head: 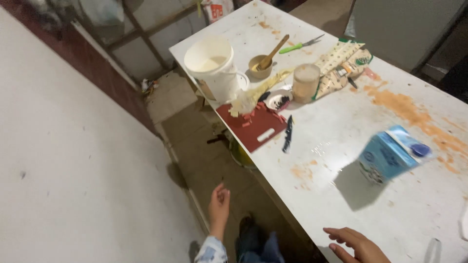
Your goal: Grating a topping onto pre-shaped dough pieces on a baking tray in a bakery production area.
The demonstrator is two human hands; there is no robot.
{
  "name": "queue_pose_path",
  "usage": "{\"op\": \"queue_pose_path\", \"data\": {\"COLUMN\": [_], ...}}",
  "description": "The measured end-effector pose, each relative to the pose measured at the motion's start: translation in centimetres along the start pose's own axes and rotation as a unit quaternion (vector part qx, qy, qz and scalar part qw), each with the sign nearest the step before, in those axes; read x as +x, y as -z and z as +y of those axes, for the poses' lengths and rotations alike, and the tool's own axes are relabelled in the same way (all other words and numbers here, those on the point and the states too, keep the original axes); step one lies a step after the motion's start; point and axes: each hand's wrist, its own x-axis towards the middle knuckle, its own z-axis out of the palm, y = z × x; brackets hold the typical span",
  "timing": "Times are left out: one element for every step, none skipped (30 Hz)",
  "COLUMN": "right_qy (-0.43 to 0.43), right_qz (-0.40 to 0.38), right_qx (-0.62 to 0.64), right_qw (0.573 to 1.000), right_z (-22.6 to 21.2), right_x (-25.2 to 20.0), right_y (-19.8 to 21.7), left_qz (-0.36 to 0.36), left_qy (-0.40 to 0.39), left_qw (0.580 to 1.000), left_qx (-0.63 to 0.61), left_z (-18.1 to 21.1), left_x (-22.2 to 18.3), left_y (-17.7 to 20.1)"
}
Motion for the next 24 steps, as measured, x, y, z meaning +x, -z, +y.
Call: {"op": "queue_pose_path", "data": {"right_qy": [-0.004,-0.012,-0.026,-0.041,-0.045,-0.025,-0.014,-0.027,-0.003,0.020,0.010,0.039,0.069,0.061,0.052,0.043,0.039,0.050,0.063,0.060,0.055,0.049,0.047,0.046], "right_qz": [0.021,0.025,0.049,0.074,0.088,0.114,0.129,0.131,0.139,0.147,0.148,0.154,0.160,0.160,0.197,0.234,0.234,0.248,0.265,0.268,0.300,0.332,0.339,0.349], "right_qx": [0.001,0.005,0.024,0.041,0.043,0.072,0.103,0.106,0.109,0.110,0.111,0.084,0.058,0.060,0.055,0.050,0.052,0.031,0.008,0.008,-0.021,-0.050,-0.051,-0.090], "right_qw": [1.000,1.000,0.998,0.996,0.994,0.991,0.986,0.985,0.984,0.983,0.983,0.984,0.983,0.983,0.977,0.970,0.970,0.967,0.962,0.962,0.952,0.941,0.938,0.931], "right_z": [-0.8,-3.0,-5.2,-7.6,-8.8,-10.1,-11.2,-14.4,-17.2,-19.8,-21.5,-22.9,-24.2,-25.4,-26.6,-27.8,-28.1,-28.4,-28.8,-29.3,-29.8,-30.2,-31.0,-31.9], "right_x": [1.5,3.1,4.7,6.2,9.4,12.7,14.6,16.3,18.2,20.1,22.3,24.5,26.7,28.5,30.2,31.7,33.5,35.2,37.0,38.4,39.7,40.9,41.4,41.8], "right_y": [-0.5,-0.6,-0.7,-0.7,-1.2,-1.6,-2.9,-2.5,-1.8,-1.1,-0.5,0.1,0.8,1.5,1.7,2.0,2.1,2.3,2.8,3.1,3.2,3.3,3.2,3.2], "left_qz": [-0.018,-0.027,-0.030,-0.032,-0.041,-0.099,-0.160,-0.172,-0.188,-0.203,-0.212,-0.202,-0.191,-0.199,-0.164,-0.129,-0.133,-0.169,-0.202,-0.206,-0.214,-0.222,-0.225,-0.232], "left_qy": [-0.027,-0.028,-0.135,-0.241,-0.251,-0.268,-0.271,-0.269,-0.296,-0.322,-0.320,-0.348,-0.376,-0.375,-0.398,-0.422,-0.421,-0.407,-0.395,-0.397,-0.395,-0.394,-0.399,-0.381], "left_qw": [0.999,0.998,0.988,0.965,0.963,0.947,0.928,0.926,0.898,0.864,0.864,0.859,0.853,0.852,0.848,0.842,0.841,0.852,0.861,0.860,0.862,0.863,0.860,0.869], "left_qx": [0.042,0.044,0.074,0.101,0.095,0.145,0.200,0.201,0.266,0.329,0.327,0.317,0.307,0.306,0.309,0.311,0.312,0.281,0.248,0.247,0.236,0.225,0.223,0.214], "left_z": [3.6,4.4,5.2,6.2,9.6,13.1,15.5,16.4,17.1,17.7,18.4,19.0,19.7,20.0,20.0,20.0,20.4,20.7,21.5,21.2,20.8,20.4,20.9,21.4], "left_x": [1.8,6.1,10.2,14.4,16.5,18.4,19.1,21.6,24.1,26.3,27.9,29.3,30.7,31.7,32.6,33.3,33.5,33.5,33.7,34.0,34.2,34.3,33.9,33.5], "left_y": [0.5,-0.2,-1.0,-1.8,-2.6,-3.3,-3.2,-4.1,-5.3,-6.6,-7.0,-7.5,-8.1,-8.6,-8.8,-9.0,-8.6,-8.1,-7.9,-7.9,-7.7,-7.6,-6.9,-6.1]}}
